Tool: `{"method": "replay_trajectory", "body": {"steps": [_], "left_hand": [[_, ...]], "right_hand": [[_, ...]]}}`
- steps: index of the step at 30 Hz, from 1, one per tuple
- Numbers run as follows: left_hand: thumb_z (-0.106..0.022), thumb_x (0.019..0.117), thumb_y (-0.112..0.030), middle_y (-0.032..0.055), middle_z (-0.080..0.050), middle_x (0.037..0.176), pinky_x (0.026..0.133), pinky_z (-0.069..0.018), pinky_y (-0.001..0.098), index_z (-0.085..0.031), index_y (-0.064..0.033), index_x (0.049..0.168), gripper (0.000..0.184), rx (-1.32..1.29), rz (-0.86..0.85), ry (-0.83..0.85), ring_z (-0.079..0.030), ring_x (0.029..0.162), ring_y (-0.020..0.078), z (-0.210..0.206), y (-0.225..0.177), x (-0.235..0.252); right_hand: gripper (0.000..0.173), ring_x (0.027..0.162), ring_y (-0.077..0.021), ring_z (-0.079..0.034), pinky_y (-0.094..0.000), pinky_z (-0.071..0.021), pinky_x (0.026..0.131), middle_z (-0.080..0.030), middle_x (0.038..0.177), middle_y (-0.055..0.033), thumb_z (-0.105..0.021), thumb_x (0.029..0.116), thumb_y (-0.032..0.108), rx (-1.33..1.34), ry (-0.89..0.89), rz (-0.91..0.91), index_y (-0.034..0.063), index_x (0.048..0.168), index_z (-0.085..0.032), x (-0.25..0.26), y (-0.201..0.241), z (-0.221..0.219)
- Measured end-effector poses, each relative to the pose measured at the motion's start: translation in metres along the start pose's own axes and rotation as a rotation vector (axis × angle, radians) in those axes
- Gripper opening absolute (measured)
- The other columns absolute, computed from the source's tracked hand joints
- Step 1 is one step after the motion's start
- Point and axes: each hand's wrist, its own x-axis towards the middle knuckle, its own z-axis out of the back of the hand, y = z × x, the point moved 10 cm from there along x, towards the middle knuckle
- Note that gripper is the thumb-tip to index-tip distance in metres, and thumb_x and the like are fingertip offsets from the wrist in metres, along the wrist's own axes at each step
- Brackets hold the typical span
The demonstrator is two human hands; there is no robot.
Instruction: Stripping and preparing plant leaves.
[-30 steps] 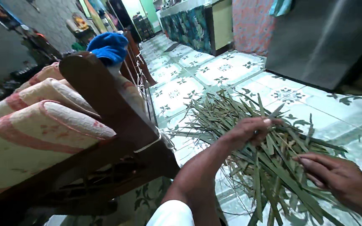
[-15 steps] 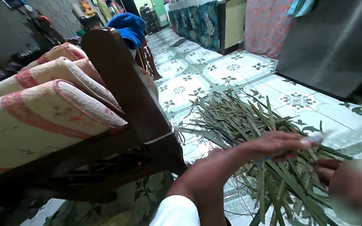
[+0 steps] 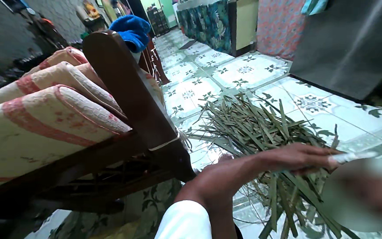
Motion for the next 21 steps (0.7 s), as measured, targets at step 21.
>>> {"method": "replay_trajectory", "body": {"steps": [21], "left_hand": [[-0.042, 0.1070, -0.011, 0.0002, -0.050, 0.062, 0.045, -0.0406, 0.0213, -0.059, 0.0044, 0.123, 0.028, -0.050, -0.056, -0.068, -0.045, 0.047, 0.0067, 0.019, -0.017, -0.017]], "right_hand": [[0.020, 0.055, 0.0033, -0.055, -0.0164, -0.0483, 0.050, -0.065, 0.075, 0.0147, -0.049, 0.1017, 0.012, -0.058, 0.046, -0.017, 0.0163, 0.105, -0.068, 0.003, 0.000, -0.015]]}}
